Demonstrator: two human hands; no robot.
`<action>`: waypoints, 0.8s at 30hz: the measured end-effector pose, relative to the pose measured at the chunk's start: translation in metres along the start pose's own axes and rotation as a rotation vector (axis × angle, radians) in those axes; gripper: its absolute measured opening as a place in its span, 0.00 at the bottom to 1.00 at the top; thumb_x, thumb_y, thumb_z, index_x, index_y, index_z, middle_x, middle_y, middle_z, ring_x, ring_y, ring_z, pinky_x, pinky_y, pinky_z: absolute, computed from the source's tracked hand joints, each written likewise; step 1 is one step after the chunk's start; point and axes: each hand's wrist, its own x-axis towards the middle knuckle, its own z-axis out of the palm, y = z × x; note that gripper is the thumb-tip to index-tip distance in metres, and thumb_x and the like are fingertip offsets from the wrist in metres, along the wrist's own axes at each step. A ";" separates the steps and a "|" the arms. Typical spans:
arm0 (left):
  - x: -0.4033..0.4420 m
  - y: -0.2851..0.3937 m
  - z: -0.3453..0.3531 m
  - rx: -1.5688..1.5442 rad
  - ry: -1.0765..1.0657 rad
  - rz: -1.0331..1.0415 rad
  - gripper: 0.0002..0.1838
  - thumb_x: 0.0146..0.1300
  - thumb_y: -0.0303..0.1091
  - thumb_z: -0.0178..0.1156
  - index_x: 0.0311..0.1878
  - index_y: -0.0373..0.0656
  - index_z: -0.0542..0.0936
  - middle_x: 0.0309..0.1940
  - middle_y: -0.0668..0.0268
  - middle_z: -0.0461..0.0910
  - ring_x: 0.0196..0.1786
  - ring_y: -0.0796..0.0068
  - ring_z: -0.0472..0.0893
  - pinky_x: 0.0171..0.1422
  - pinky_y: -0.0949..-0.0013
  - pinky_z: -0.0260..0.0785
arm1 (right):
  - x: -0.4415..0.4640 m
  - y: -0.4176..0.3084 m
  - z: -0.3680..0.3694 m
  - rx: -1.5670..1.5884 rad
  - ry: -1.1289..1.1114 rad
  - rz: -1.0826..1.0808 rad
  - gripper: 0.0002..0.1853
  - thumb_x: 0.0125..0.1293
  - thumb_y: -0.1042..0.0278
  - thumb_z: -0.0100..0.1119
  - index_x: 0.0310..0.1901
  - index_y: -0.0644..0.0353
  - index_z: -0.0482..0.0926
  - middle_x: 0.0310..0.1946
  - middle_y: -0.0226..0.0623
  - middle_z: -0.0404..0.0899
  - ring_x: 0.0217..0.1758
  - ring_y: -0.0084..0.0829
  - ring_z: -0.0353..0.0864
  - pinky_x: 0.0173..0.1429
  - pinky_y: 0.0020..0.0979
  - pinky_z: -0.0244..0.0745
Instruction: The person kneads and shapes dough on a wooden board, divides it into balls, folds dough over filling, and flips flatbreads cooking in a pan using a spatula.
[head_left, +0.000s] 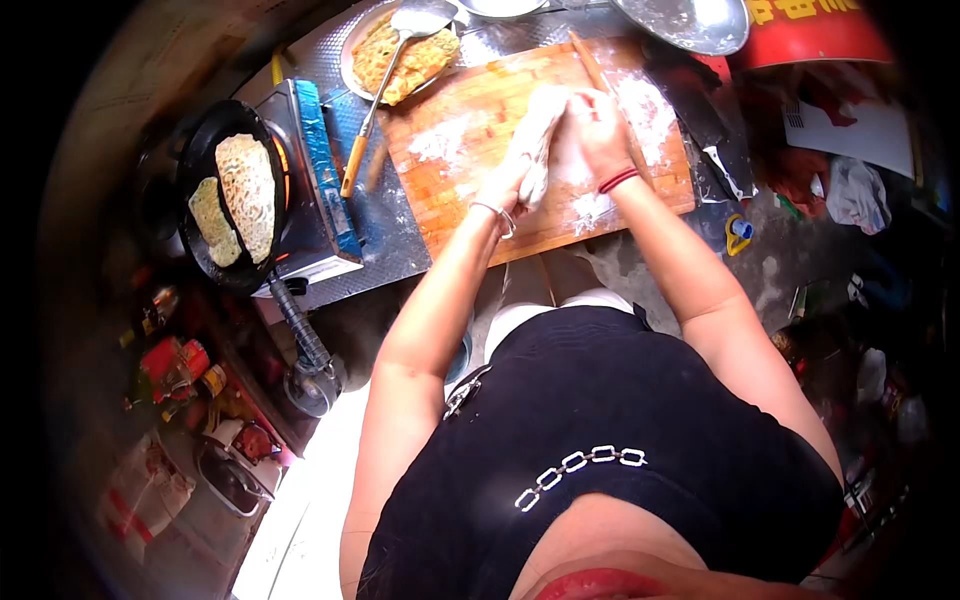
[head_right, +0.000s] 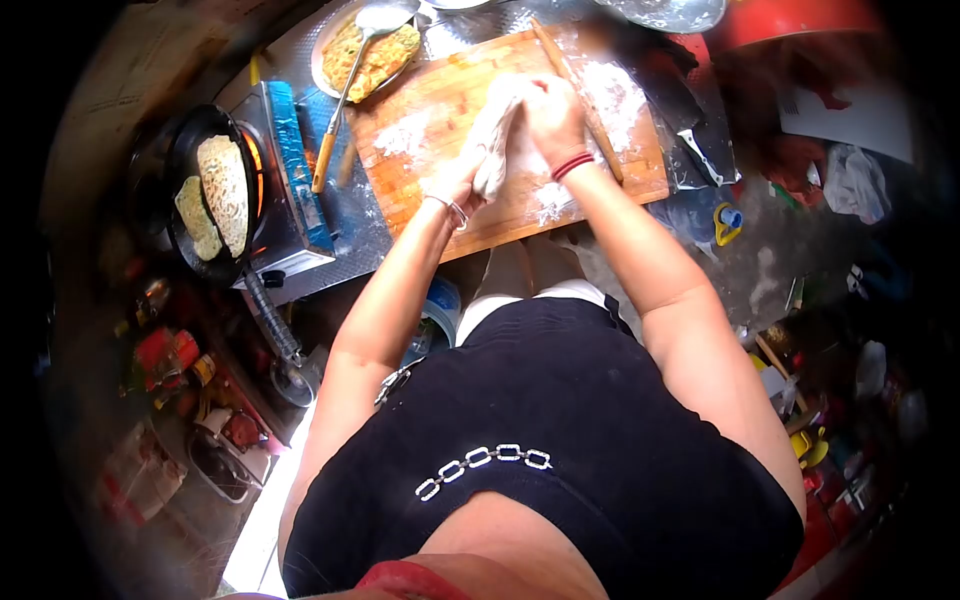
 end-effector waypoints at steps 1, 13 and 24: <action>-0.003 -0.007 0.009 -0.044 0.025 -0.003 0.17 0.65 0.44 0.56 0.54 0.49 0.72 0.29 0.68 0.79 0.25 0.76 0.76 0.24 0.71 0.67 | -0.006 -0.012 0.007 -0.024 -0.062 0.017 0.20 0.64 0.63 0.56 0.53 0.66 0.71 0.51 0.47 0.72 0.56 0.35 0.71 0.62 0.32 0.65; -0.007 -0.018 0.005 0.066 0.180 -0.035 0.19 0.62 0.43 0.59 0.50 0.40 0.71 0.41 0.59 0.78 0.36 0.67 0.81 0.32 0.63 0.78 | 0.026 -0.038 0.078 -0.563 -0.212 -0.170 0.22 0.54 0.54 0.59 0.50 0.52 0.76 0.53 0.36 0.70 0.60 0.40 0.63 0.64 0.44 0.56; -0.002 -0.027 -0.007 1.103 0.506 0.381 0.14 0.53 0.42 0.58 0.31 0.40 0.82 0.32 0.47 0.80 0.38 0.49 0.80 0.44 0.55 0.72 | -0.038 -0.082 0.029 -0.341 -0.366 -0.413 0.14 0.56 0.61 0.59 0.17 0.53 0.71 0.17 0.34 0.72 0.22 0.36 0.74 0.27 0.36 0.69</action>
